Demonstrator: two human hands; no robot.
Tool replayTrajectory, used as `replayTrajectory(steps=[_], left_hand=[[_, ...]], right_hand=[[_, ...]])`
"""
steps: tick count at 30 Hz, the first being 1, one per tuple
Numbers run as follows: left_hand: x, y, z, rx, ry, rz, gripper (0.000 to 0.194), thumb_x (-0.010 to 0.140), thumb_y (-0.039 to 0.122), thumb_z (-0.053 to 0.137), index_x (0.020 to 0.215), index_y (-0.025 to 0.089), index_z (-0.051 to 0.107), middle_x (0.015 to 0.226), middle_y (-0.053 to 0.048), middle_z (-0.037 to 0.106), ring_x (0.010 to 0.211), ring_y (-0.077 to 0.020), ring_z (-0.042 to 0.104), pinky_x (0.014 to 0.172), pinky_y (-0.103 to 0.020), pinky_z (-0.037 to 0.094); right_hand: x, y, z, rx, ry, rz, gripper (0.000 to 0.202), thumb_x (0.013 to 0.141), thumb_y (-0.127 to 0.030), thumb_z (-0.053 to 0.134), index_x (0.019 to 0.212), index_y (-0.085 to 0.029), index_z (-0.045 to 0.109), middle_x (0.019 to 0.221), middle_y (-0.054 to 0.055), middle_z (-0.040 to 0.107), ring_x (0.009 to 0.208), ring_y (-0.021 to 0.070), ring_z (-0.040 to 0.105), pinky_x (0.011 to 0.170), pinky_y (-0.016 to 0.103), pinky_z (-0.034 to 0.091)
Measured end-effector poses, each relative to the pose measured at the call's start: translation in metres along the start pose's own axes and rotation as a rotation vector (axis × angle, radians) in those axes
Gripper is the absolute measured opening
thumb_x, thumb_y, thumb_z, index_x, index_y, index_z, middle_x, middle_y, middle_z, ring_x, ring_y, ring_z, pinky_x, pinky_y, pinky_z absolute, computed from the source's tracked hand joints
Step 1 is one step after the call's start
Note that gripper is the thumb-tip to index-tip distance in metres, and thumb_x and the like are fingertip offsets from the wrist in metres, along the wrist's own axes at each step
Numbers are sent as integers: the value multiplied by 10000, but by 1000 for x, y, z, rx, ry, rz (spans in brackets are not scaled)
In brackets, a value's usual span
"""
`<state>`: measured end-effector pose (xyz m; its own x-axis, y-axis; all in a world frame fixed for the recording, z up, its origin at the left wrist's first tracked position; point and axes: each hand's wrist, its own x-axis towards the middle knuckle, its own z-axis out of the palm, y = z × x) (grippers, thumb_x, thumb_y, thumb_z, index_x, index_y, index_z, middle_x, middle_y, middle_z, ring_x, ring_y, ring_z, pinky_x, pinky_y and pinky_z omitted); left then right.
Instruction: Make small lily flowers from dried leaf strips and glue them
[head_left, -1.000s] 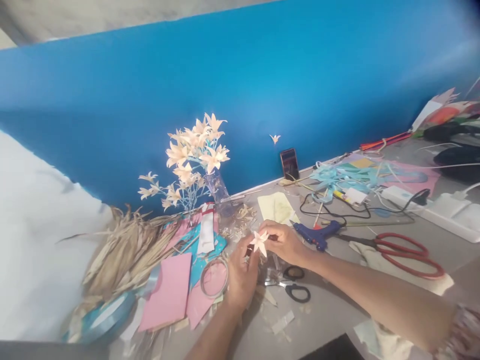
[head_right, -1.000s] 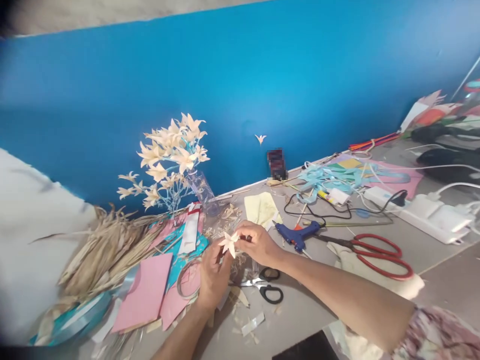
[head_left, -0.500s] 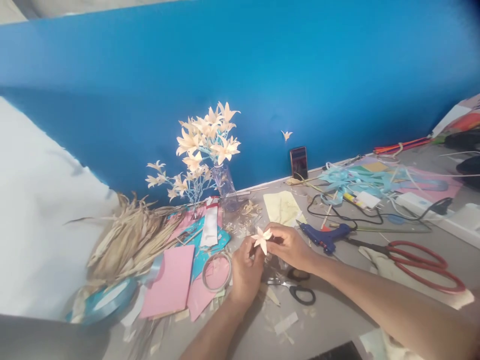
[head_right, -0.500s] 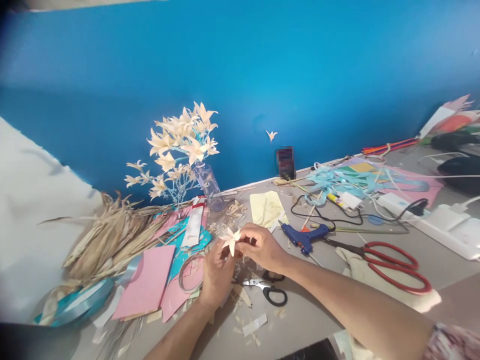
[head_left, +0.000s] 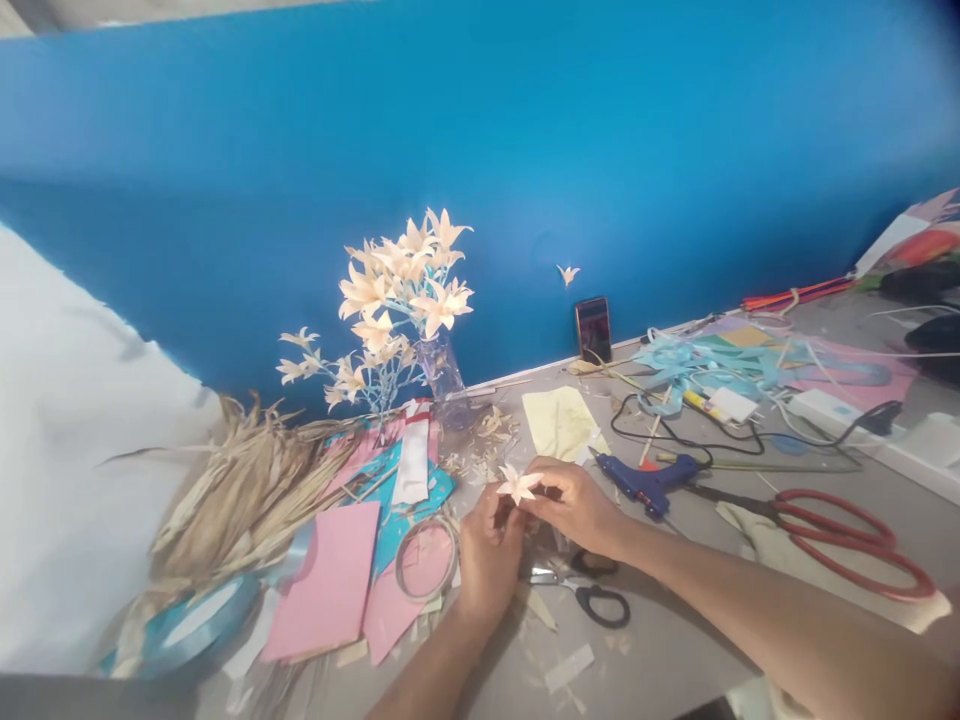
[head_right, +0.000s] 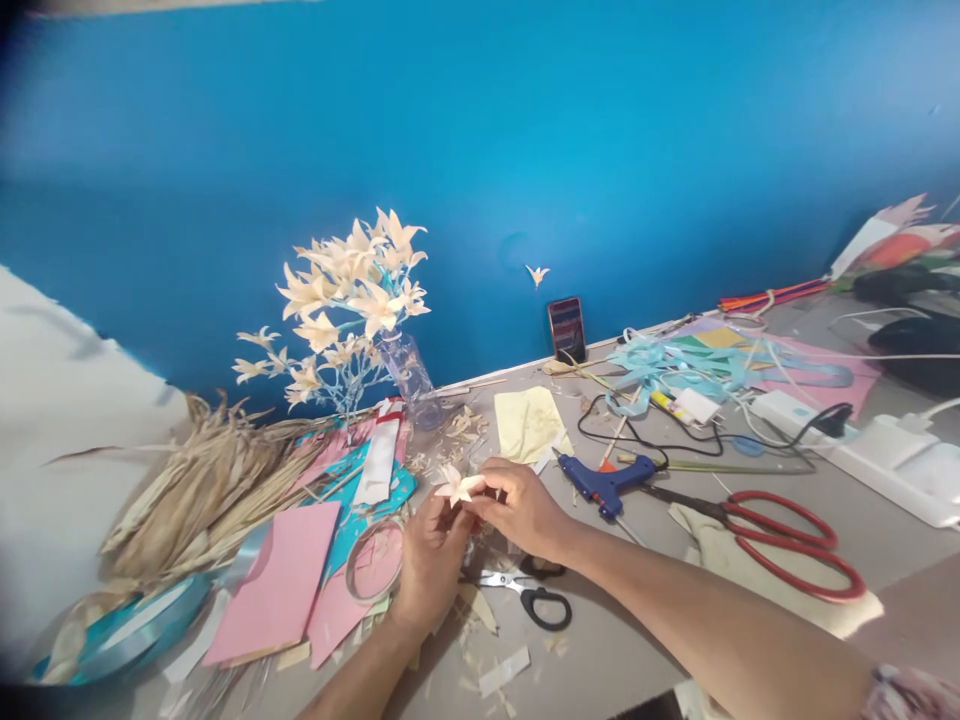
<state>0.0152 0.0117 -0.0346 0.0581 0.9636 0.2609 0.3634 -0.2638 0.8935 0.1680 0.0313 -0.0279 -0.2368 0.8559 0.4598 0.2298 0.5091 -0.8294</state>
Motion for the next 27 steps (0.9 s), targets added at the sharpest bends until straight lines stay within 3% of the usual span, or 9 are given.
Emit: replayTrajectory(steps=[7,27], left_hand=[[-2,-4,-1,48,-26,42,124,828,172,525,885,175,635,708,12,670,617,-152,590,582,-250,442],[-3,-11,1,95,-50,80,203,809,72,464,896,186,607,751,28,640,653,-134,551,621,-242,407]], right_hand=[[-4,2,1,-74,5,-96,130,870,-164,625,797,-207,723,738,30,654,693,161,618,643,262,480],[-9,4,2,-141,65,-180,137,854,-113,623,837,-206,722,783,42,692,722,157,644,660,255,491]])
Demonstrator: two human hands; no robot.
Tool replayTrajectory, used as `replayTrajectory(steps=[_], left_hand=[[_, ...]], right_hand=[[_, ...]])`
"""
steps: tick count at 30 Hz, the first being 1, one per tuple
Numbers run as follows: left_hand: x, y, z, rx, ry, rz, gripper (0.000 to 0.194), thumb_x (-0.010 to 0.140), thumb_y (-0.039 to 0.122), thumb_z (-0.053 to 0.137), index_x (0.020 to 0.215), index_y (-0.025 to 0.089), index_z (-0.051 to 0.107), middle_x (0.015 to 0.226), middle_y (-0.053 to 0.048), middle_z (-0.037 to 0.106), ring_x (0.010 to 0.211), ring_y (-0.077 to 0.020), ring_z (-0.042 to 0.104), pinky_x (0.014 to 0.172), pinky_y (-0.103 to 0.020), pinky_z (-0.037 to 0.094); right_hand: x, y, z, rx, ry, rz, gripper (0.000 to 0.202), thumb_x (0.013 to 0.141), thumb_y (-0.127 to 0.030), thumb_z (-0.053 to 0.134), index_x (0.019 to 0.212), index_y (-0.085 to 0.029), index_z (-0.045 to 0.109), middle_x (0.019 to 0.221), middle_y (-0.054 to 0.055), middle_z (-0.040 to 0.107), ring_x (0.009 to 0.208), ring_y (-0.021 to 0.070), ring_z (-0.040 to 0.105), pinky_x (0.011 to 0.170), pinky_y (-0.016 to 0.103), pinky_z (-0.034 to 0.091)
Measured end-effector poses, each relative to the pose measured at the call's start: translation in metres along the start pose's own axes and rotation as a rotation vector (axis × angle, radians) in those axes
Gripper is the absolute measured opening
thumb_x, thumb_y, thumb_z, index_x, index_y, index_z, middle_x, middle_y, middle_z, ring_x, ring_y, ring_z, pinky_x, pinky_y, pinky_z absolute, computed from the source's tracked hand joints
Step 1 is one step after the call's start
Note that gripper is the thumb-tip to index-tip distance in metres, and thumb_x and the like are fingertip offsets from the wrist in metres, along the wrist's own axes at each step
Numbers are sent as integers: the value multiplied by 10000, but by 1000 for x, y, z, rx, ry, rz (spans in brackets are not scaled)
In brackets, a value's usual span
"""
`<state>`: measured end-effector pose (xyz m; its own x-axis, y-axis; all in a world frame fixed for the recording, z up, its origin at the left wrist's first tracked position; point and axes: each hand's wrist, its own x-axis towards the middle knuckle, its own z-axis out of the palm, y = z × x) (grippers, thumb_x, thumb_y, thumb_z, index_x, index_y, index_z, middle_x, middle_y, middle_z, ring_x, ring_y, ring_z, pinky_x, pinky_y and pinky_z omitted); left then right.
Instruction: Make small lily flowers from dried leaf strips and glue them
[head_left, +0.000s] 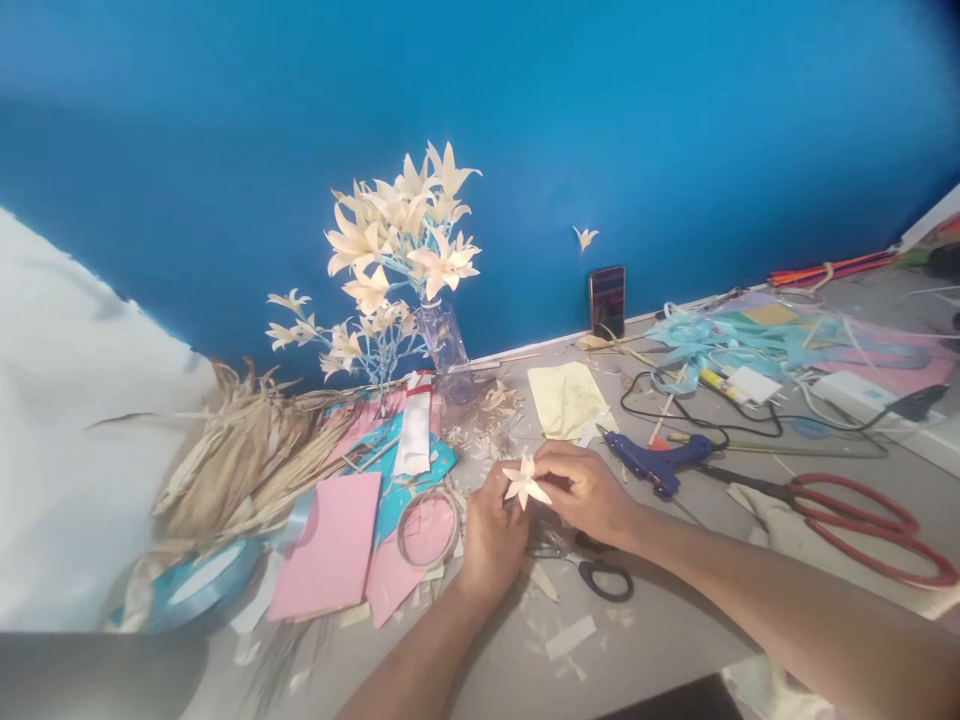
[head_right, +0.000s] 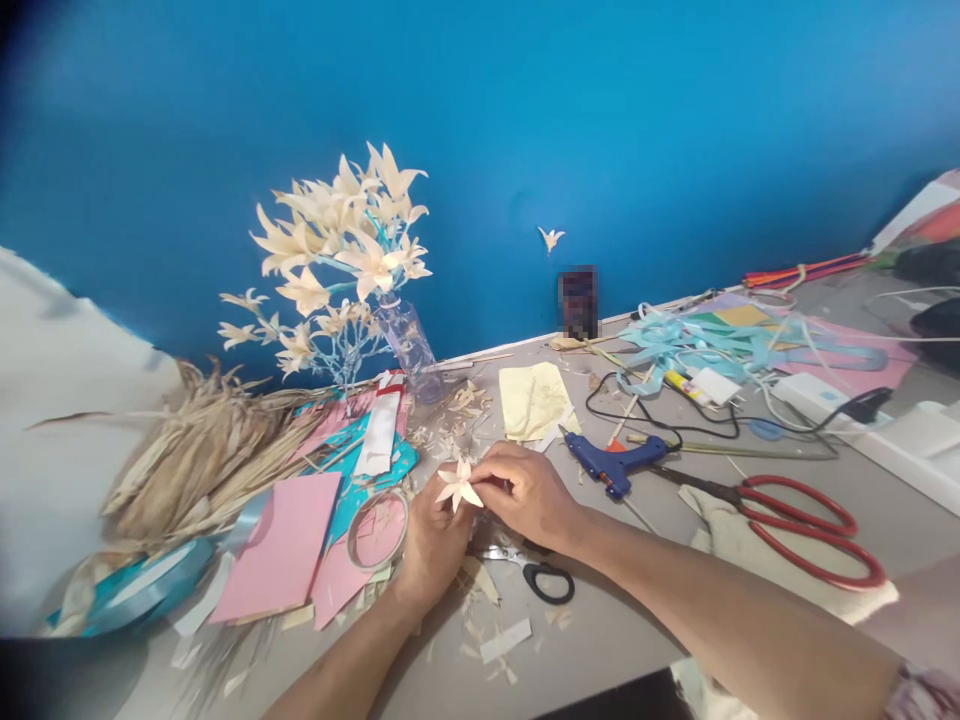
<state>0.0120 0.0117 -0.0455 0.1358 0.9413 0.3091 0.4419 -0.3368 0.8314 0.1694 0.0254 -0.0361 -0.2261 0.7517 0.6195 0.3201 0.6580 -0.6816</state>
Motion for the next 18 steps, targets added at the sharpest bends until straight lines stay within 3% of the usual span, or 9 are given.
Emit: replayTrajectory(steps=[11,18], left_hand=[[2,2,1,-8,8,-46,115,826,113,495,807,176,590,708,22,610,628,-135,530,609,-252,405],[-1,3,1,-177,-48,-82,184,900,217,512,1054,193,610,835,-19,710,731,-162,654,672,-269,491]], right_hand=[[3,-2,-2,-23,-22,48,148,879,-154,609,798,-208,721,746,28,690,704,147,632,665,246,481],[8,-10,-9,-38,-35,153,203,891,-222,579,706,-181,651,663,18,644,617,139,571,602,237,439]])
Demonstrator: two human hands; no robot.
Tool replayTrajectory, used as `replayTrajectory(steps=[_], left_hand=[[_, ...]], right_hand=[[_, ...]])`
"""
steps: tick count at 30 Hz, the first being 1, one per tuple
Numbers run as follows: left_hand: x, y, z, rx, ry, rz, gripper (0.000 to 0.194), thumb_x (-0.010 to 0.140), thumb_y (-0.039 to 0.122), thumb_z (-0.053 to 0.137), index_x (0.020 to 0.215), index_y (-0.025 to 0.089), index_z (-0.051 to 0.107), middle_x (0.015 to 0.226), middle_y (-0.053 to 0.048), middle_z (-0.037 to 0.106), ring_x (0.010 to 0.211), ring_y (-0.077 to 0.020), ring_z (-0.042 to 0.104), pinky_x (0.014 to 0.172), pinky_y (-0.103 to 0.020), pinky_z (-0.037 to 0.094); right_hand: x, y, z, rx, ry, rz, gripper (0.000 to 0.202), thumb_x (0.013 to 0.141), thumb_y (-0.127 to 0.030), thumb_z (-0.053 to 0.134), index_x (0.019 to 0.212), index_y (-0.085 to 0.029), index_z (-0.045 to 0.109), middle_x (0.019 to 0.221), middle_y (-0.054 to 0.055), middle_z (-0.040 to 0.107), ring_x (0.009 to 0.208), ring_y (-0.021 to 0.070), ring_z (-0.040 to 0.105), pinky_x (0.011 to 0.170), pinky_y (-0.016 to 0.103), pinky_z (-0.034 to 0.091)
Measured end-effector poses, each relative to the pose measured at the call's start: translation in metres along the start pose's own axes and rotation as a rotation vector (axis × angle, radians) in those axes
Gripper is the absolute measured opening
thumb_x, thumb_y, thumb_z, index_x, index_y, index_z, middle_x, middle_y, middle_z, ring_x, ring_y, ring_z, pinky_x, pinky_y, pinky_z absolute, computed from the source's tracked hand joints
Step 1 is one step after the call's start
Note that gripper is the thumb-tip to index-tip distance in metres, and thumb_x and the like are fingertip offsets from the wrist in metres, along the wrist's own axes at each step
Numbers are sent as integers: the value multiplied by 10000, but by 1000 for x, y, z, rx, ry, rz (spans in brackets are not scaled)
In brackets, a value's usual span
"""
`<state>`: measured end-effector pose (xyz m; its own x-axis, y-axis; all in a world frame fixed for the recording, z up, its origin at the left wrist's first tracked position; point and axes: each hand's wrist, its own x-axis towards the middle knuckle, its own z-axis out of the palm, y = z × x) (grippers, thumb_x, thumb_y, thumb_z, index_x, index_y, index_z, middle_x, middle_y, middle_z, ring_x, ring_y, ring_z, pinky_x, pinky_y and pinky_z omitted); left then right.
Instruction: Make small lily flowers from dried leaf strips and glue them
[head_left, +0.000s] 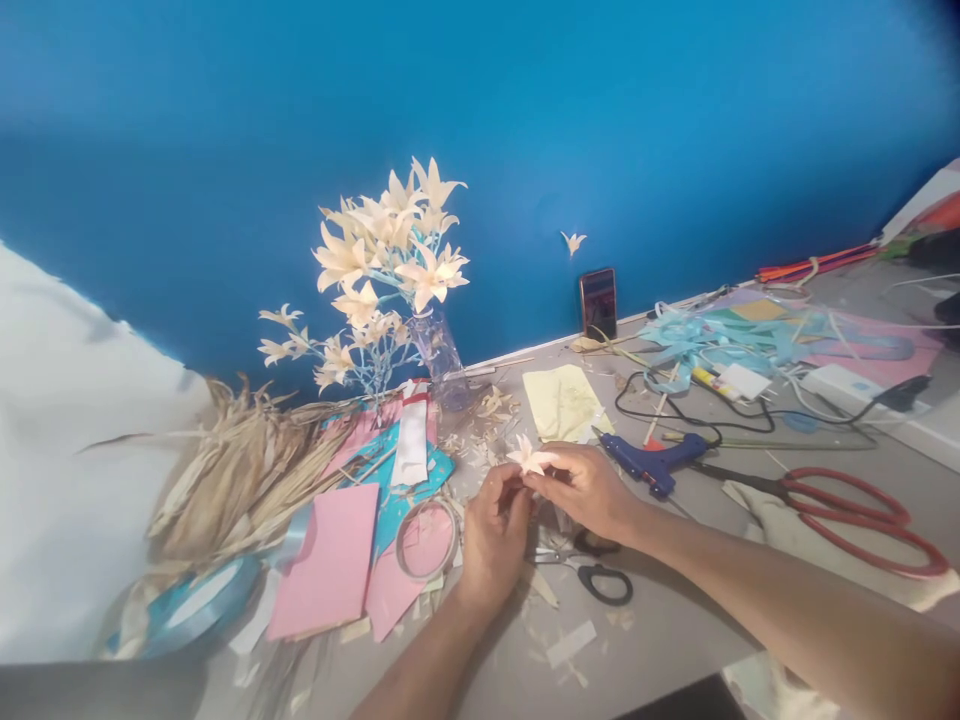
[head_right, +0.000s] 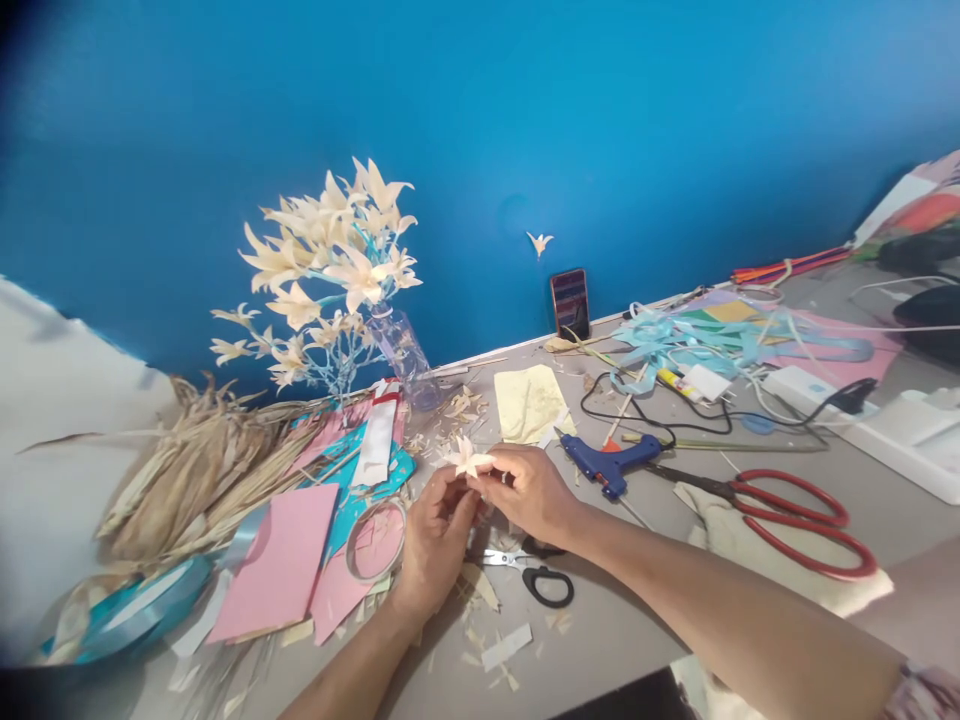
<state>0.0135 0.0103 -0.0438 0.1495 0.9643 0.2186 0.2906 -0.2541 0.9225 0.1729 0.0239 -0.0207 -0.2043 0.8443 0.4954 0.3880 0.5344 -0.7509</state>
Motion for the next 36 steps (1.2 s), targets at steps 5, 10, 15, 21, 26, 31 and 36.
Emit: replayTrajectory(steps=[5,10,15,21,26,31,36], left_hand=[[-1,5,-1,43,-13,32,182,885,186,532,1036,203,634,900,-25,735,791,-162,671,727,-267,492],[-3,10,-1,132,-67,40,165,927,269,525,871,191,660,748,-1,681,673,-143,604,650,-248,442],[-5,10,0,80,-67,36,204,957,269,462,864,181,620,702,11,619,630,-130,555,625,-244,419],[-6,9,1,59,-94,3,180,956,266,462,877,182,599,733,1,607,678,-139,552,666,-254,419],[-8,10,4,8,-85,0,173,936,246,498,817,180,606,704,8,595,666,-134,535,667,-250,412],[-8,8,6,-81,-94,-34,200,945,283,482,839,175,613,688,5,605,623,-131,540,626,-240,430],[-8,8,5,3,-150,-29,246,953,238,421,949,173,658,671,1,640,580,-130,551,603,-238,444]], right_hand=[[2,-4,-10,158,-22,180,170,863,-280,598,743,-175,656,677,5,641,606,130,564,588,223,439],[4,-3,-20,277,40,342,198,841,-359,644,827,-169,699,737,19,664,582,125,540,537,223,422],[4,-7,-21,240,-81,317,168,849,-321,621,796,-178,691,724,5,644,621,128,542,572,220,427],[3,-4,-23,215,-2,397,252,833,-407,640,810,-165,708,634,-2,603,526,116,487,488,223,386],[5,-9,-25,241,18,396,295,777,-454,693,819,-163,727,618,10,623,508,122,499,472,227,417],[2,-10,-21,185,-41,381,312,773,-479,674,799,-173,730,625,22,651,486,125,508,459,232,439],[4,-6,-27,129,41,427,290,808,-463,649,826,-181,719,563,7,601,490,136,526,467,233,449]])
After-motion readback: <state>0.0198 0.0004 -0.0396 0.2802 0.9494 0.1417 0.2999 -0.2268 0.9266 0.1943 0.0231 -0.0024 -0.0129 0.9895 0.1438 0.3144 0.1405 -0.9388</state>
